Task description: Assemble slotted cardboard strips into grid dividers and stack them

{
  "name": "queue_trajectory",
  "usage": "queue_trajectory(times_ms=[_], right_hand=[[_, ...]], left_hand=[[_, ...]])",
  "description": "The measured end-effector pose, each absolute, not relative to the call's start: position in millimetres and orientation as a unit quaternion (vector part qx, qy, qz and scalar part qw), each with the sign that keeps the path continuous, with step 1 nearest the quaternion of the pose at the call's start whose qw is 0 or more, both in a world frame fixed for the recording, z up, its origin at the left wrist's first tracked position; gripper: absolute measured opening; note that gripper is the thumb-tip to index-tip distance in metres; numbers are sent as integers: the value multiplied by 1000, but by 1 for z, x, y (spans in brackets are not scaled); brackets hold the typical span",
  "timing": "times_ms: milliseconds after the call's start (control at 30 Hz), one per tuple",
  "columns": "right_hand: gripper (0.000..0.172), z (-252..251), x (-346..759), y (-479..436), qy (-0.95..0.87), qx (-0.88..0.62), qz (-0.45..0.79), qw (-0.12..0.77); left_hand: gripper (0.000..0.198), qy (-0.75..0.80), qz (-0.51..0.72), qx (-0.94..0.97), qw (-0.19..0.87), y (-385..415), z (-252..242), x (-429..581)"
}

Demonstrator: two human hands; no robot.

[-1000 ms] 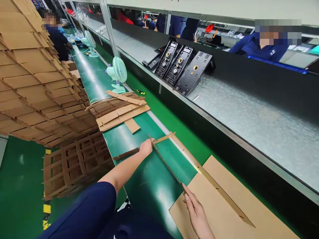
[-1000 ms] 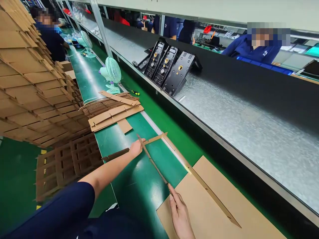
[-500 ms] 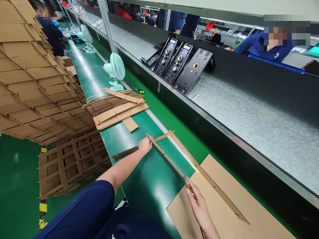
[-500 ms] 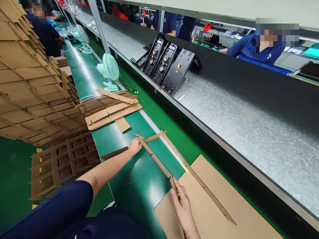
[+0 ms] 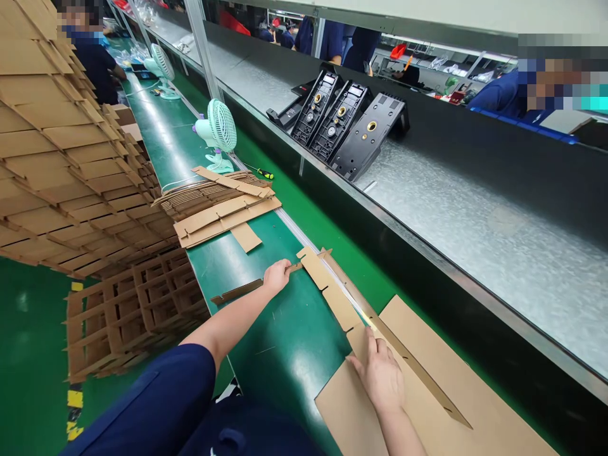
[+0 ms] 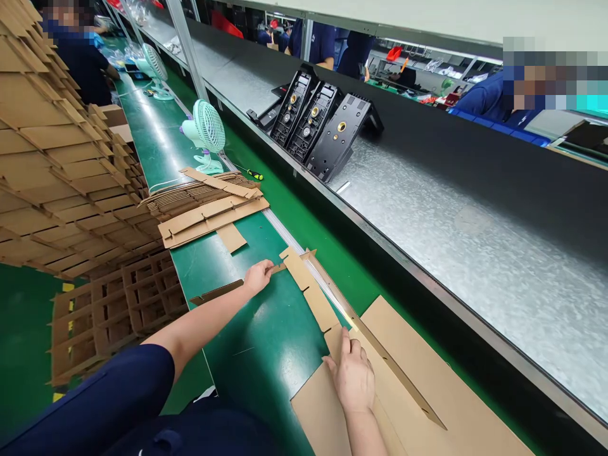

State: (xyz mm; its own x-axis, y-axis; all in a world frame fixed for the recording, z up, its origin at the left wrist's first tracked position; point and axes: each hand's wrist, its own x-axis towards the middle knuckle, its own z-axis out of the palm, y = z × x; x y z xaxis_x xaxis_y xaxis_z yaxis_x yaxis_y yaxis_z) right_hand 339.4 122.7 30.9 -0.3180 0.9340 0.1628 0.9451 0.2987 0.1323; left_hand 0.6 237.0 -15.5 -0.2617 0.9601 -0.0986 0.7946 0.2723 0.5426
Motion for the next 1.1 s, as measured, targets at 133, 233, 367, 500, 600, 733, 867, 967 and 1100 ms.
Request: queue_trajectory(times_ms=[133, 233, 367, 500, 600, 733, 867, 967, 1100], right_hand=[[66, 31, 338, 124, -810, -565, -143, 56], [70, 31, 338, 121, -820, -540, -171, 85], [70, 37, 338, 115, -829, -501, -220, 115], [57, 47, 339, 113, -834, -469, -252, 144], [43, 51, 342, 112, -843, -451, -248, 157], [35, 50, 345, 108, -854, -466, -206, 106], [35, 45, 345, 103, -868, -469, -141, 81], [35, 41, 345, 103, -870, -470, -117, 88], [35, 37, 346, 107, -860, -491, -104, 95]], left_hand=[[35, 768, 206, 567, 216, 238, -19, 0], [58, 764, 213, 569, 218, 237, -19, 0], [74, 753, 172, 606, 191, 237, -14, 2], [80, 741, 82, 651, 144, 237, -10, 7], [88, 727, 44, 673, 127, 239, -7, 9], [88, 716, 28, 686, 129, 242, -3, 7], [89, 708, 38, 690, 143, 243, -4, 4], [88, 705, 40, 692, 149, 244, -5, 2], [78, 711, 43, 683, 165, 245, -7, 1]])
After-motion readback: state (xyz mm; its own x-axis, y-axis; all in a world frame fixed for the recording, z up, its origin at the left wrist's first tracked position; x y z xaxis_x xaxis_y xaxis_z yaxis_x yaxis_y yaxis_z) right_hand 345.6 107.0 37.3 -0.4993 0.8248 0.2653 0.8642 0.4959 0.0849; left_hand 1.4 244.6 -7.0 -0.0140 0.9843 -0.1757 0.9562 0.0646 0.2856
